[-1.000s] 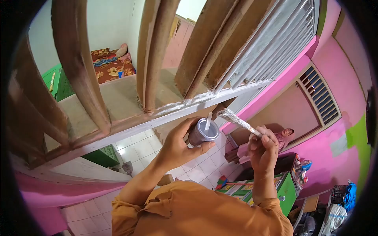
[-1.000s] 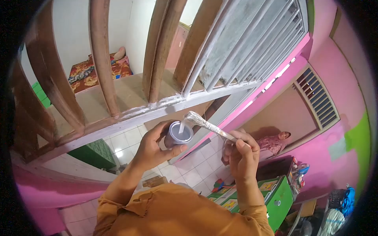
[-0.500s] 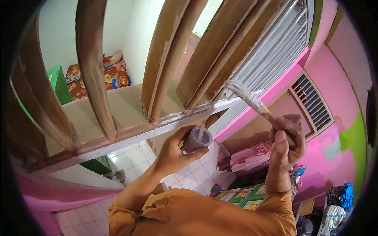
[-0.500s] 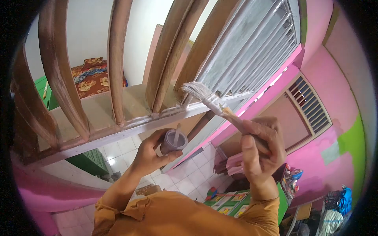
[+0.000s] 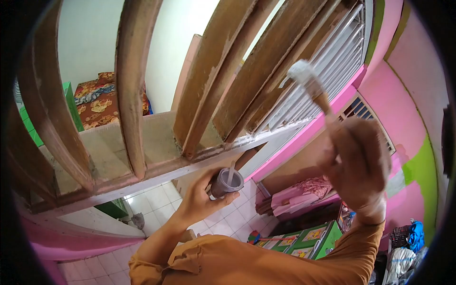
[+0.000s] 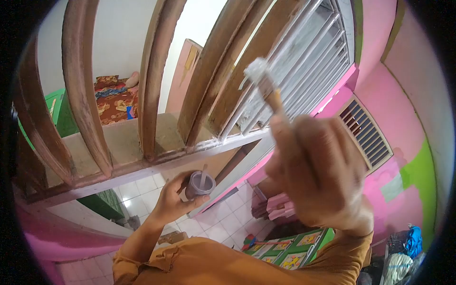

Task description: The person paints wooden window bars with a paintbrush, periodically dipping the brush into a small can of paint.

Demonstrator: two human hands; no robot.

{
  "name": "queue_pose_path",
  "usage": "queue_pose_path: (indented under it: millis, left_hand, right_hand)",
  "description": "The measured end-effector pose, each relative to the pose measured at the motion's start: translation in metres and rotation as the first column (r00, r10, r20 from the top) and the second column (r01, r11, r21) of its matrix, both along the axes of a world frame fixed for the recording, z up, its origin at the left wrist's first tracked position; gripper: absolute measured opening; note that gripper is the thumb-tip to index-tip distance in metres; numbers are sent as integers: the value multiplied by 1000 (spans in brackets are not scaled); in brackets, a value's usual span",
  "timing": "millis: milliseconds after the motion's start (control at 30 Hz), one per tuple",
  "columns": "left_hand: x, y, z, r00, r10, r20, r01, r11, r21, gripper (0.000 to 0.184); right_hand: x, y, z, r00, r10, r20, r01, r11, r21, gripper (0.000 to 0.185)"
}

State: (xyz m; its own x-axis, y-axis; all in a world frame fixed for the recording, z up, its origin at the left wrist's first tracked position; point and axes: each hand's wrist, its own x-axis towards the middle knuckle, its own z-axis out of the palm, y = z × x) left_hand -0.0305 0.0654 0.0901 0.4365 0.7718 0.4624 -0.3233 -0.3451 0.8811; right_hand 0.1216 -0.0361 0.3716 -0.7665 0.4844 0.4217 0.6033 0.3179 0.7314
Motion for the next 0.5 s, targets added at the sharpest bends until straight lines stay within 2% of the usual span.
queue_pose_path:
  millis: [33,67,167,200,300,400,433,500]
  left_hand:
    - [0,0,-1,1000,6,-5,-6,1000,11,66]
    - [0,1,-3,1000,11,-11,-11,1000,22,65]
    - [1,1,-6,1000,29,-6,-29,999,28,64]
    - [0,-1,-5,1000,26,-4,-25,999,34,64]
    - [-4,-5,0,998,29,-50,-27,999,28,65]
    - [-6,-8,2,999,3,-35,-4,1000,-27,65]
    - [-6,-8,2,998,-12,-61,9,999,-47,64]
    - [-5,-7,-1,996,-27,-87,22,998,-67,64]
  right_hand:
    - [-3,-1,7,1000,-9,24,8,1000,17,55]
    - [-8,-2,9,998,-60,-19,61,994,86,45]
    - [-17,-8,11,987,-153,-48,157,982,109,39]
    - [-16,-9,8,987,-160,9,160,987,-20,43]
    - [-17,-3,1,991,-95,98,116,965,-236,60]
    - [-20,-4,7,990,-129,54,138,965,-222,52]
    - [-21,-3,14,986,-158,47,162,982,-96,48]
    - [-25,1,26,985,-170,-8,170,985,32,44]
